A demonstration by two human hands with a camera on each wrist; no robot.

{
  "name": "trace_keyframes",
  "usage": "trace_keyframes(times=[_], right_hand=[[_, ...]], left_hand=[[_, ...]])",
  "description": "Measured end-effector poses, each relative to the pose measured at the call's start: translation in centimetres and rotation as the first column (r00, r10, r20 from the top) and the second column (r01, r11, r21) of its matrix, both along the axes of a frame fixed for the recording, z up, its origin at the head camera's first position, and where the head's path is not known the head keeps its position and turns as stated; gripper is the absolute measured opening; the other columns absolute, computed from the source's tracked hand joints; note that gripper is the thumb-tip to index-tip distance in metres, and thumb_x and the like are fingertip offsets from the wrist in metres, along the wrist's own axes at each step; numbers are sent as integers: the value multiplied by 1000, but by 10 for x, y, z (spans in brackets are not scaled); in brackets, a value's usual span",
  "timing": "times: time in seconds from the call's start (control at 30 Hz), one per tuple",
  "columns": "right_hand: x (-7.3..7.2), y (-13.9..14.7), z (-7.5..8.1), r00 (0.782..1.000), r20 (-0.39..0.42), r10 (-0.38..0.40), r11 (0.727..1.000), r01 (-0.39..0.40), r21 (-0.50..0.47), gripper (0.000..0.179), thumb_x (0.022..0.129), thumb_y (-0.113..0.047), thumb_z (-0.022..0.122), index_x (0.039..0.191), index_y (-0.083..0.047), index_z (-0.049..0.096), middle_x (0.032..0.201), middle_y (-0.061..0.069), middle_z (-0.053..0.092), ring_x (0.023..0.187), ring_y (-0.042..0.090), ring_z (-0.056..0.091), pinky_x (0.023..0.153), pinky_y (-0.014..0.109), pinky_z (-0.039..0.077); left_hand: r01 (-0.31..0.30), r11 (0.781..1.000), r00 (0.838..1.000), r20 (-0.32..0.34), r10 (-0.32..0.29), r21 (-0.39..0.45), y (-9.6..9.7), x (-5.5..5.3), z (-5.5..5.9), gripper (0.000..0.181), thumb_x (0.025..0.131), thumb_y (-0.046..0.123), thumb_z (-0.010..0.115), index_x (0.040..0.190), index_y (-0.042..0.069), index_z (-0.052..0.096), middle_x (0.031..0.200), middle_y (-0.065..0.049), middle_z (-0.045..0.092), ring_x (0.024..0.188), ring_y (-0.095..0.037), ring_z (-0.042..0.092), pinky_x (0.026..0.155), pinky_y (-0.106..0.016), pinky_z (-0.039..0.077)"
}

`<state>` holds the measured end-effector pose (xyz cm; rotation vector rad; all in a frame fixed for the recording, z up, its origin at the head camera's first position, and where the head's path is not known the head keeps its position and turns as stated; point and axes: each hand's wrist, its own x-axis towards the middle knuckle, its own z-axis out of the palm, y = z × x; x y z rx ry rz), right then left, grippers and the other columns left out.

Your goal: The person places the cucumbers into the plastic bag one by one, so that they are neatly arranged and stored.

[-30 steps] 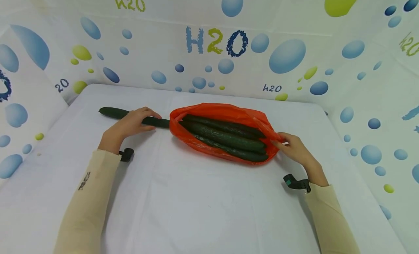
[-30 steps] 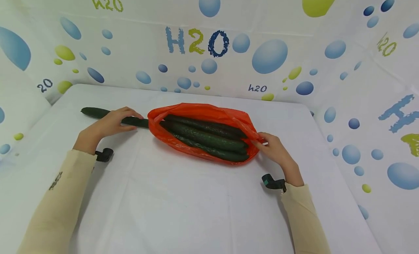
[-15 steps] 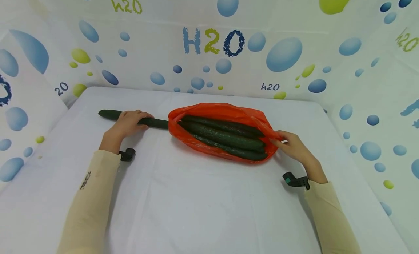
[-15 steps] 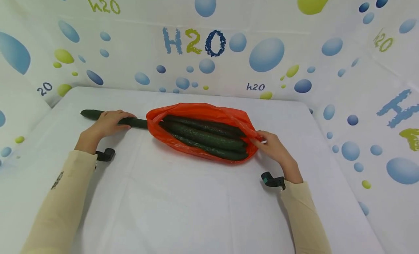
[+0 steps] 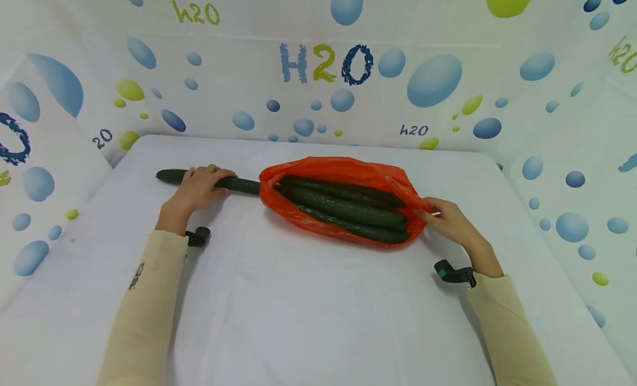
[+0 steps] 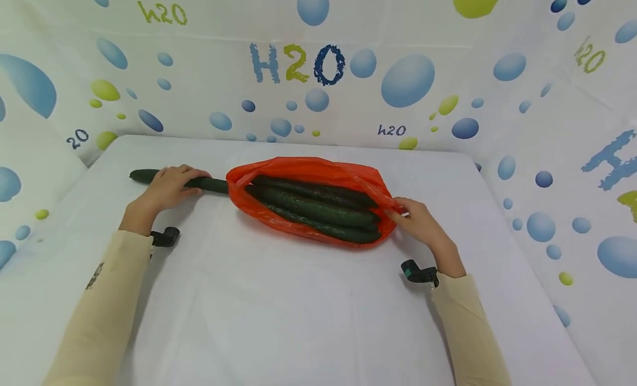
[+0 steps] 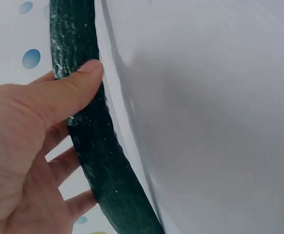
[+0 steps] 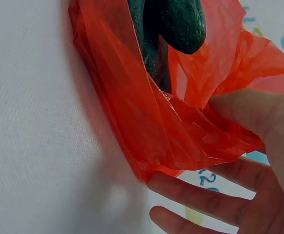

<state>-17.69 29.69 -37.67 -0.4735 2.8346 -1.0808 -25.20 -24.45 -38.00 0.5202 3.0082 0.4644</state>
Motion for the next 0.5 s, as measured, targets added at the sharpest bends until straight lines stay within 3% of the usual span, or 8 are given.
trace_keyframes(times=[0.5], right_hand=[[0,2,2,1000,4,14,1000,-14,2,32,101,-13,54,126,7,58,118,24,63,108,38,58,94,57,48]], left_hand=[[-18,1000,998,-67,19,2,-5,3,6,41,95,14,64,135,16,54,129,-20,50,122,-45,39,105,-67,19]])
